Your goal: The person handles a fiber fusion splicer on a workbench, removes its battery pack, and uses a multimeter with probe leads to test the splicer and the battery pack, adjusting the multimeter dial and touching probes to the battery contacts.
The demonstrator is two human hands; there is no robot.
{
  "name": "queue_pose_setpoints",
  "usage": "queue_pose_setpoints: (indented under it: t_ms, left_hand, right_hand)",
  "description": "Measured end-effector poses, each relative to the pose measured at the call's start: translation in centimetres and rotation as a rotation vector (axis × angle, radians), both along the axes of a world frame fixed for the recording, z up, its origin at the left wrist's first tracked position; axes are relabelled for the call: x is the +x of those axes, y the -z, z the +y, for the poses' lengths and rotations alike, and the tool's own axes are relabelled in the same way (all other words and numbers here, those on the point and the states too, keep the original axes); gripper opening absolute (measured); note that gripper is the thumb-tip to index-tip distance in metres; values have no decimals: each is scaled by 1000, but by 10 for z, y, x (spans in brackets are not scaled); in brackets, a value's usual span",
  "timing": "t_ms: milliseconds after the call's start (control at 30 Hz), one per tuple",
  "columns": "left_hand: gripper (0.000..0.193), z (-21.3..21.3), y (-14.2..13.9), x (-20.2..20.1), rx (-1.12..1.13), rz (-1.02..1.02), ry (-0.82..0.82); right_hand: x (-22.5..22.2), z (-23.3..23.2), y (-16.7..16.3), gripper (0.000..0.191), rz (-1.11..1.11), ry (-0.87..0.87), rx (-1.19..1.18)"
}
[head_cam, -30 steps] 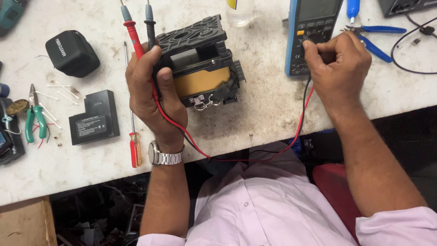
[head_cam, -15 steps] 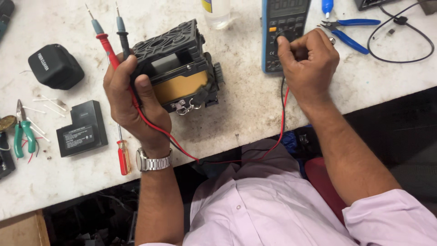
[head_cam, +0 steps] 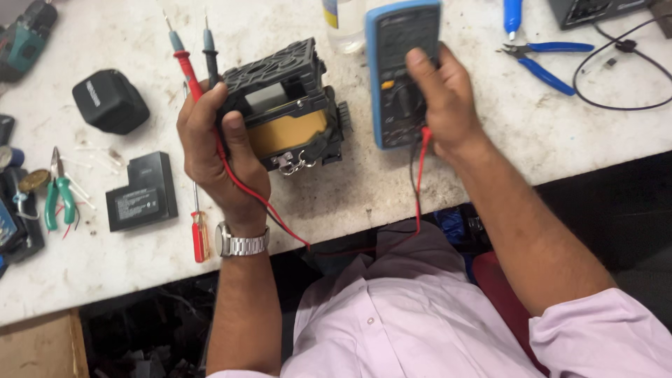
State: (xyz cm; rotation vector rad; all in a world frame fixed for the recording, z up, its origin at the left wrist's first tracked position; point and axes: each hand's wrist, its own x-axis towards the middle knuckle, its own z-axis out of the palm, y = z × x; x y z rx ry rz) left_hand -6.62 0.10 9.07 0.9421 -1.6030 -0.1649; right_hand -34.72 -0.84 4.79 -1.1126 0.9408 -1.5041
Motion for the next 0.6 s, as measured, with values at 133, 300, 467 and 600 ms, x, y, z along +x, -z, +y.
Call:
queue_pose_setpoints:
  t_ms: [133, 300, 467, 600]
  left_hand:
    - [25, 1, 3, 3, 0, 16, 19]
    - [25, 4, 3, 4, -16, -40, -34]
    - [25, 3, 4, 5, -16, -44, -38]
    - [24, 1, 7, 8, -22, -63, -50]
  right_hand:
    - [30, -1, 5, 44, 147, 18, -105]
    - [33, -6, 2, 52, 270, 101, -200]
    - [16, 13, 2, 57, 692, 447, -174]
    - [20, 30, 5, 45, 1077, 549, -517]
